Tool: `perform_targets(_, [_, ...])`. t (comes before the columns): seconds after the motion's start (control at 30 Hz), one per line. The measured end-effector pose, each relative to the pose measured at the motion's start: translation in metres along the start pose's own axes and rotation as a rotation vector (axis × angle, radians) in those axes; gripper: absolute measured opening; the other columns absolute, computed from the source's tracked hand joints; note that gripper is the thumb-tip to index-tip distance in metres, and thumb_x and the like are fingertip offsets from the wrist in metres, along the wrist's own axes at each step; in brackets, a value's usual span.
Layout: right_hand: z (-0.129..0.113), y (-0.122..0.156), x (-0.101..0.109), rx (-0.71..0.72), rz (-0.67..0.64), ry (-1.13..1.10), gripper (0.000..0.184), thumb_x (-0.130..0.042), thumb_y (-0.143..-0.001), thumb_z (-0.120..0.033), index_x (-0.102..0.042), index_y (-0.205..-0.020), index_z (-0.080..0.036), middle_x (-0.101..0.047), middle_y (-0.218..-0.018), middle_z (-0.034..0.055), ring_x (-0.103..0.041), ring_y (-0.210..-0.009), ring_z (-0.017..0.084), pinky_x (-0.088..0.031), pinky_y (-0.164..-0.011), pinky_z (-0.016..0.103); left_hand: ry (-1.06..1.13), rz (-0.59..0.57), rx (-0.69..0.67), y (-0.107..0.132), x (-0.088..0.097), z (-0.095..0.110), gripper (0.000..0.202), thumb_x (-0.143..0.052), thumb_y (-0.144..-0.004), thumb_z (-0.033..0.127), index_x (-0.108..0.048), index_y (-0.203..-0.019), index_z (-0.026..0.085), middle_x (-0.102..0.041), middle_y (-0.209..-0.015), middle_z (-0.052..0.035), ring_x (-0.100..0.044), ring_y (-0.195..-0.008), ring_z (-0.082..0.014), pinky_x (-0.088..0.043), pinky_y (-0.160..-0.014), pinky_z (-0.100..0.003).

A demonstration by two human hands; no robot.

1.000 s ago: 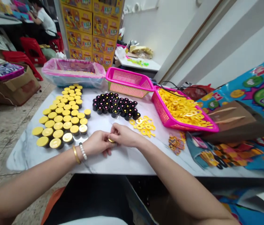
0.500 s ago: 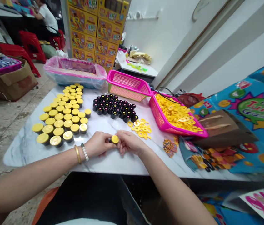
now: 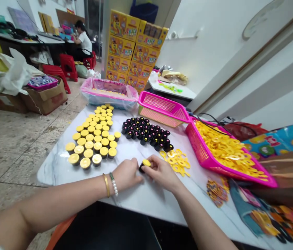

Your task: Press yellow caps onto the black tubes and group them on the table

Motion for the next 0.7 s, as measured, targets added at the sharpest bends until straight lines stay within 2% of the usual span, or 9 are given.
perform_targets(0.1, [-0.003, -0.026, -0.003, -0.013, 0.134, -0.017, 0.031, -0.068, -0.073, -0.044, -0.049, -0.081, -0.021, -0.051, -0.053, -0.0074, -0.048, -0.042, 0.010, -0.033, -0.039, 0.021, -0.093, -0.021, -0.025, 0.006, 0.006, 0.001, 0.045, -0.067, -0.078, 0.042, -0.063, -0.104, 0.005, -0.070, -0.093, -0.0213, -0.069, -0.088, -0.0331, -0.052, -0.072, -0.037])
perform_targets(0.2, [-0.016, -0.054, -0.019, 0.021, 0.200, -0.036, 0.031, -0.071, -0.070, -0.042, -0.051, -0.083, -0.022, -0.051, -0.051, -0.0083, -0.048, -0.041, 0.010, -0.032, -0.038, 0.020, -0.172, -0.066, -0.132, 0.010, 0.005, 0.007, 0.037, -0.062, -0.083, 0.041, -0.069, -0.093, 0.007, -0.071, -0.088, -0.0219, -0.069, -0.087, -0.0354, -0.053, -0.073, -0.041])
perform_targets(0.33, [-0.040, -0.091, -0.050, 0.065, 0.123, -0.145, 0.030, -0.068, -0.072, -0.034, -0.054, -0.095, -0.021, -0.061, -0.059, -0.0049, -0.051, -0.040, 0.010, -0.037, -0.036, 0.020, -0.263, -0.125, -0.295, 0.013, 0.001, 0.014, 0.038, -0.061, -0.084, 0.043, -0.073, -0.085, 0.007, -0.071, -0.082, -0.0226, -0.070, -0.082, -0.0380, -0.053, -0.070, -0.044])
perform_targets(0.47, [-0.057, -0.114, -0.070, 0.130, 0.034, -0.200, 0.038, -0.058, -0.077, -0.023, -0.055, -0.114, -0.018, -0.071, -0.086, 0.0018, -0.058, -0.047, 0.010, -0.048, -0.043, 0.023, -0.339, -0.142, -0.380, 0.013, 0.000, 0.016, 0.038, -0.059, -0.086, 0.043, -0.073, -0.085, 0.008, -0.071, -0.077, -0.0203, -0.070, -0.077, -0.0354, -0.053, -0.066, -0.040])
perform_targets(0.57, [-0.062, -0.116, -0.068, 0.162, 0.017, -0.172, 0.043, -0.056, -0.078, -0.022, -0.056, -0.121, -0.018, -0.072, -0.087, 0.0018, -0.058, -0.050, 0.010, -0.047, -0.044, 0.023, -0.354, -0.127, -0.368, 0.012, -0.001, 0.013, 0.036, -0.057, -0.086, 0.042, -0.072, -0.086, 0.009, -0.071, -0.077, -0.0186, -0.070, -0.076, -0.0327, -0.053, -0.065, -0.038])
perform_targets(0.63, [-0.059, -0.109, -0.058, 0.165, 0.061, -0.125, 0.044, -0.058, -0.079, -0.024, -0.057, -0.123, -0.018, -0.071, -0.080, 0.0007, -0.059, -0.053, 0.011, -0.048, -0.049, 0.023, -0.342, -0.126, -0.348, 0.011, -0.002, 0.011, 0.036, -0.056, -0.087, 0.043, -0.072, -0.086, 0.010, -0.071, -0.078, -0.0179, -0.070, -0.076, -0.0319, -0.052, -0.065, -0.037])
perform_targets(0.7, [-0.054, -0.097, -0.039, 0.171, 0.154, -0.071, 0.039, -0.060, -0.080, -0.026, -0.061, -0.117, -0.017, -0.068, -0.074, 0.0007, -0.060, -0.058, 0.013, -0.050, -0.060, 0.026, -0.313, -0.125, -0.310, 0.010, -0.002, 0.008, 0.036, -0.054, -0.087, 0.043, -0.071, -0.085, 0.011, -0.072, -0.079, -0.0174, -0.069, -0.076, -0.0316, -0.052, -0.065, -0.037])
Point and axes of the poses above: each hand's wrist, its own y-axis away from the middle knuckle, its own x-axis out of the back of the hand, z = x × y, the point moved 4 cm from there along -y, towards the middle knuckle
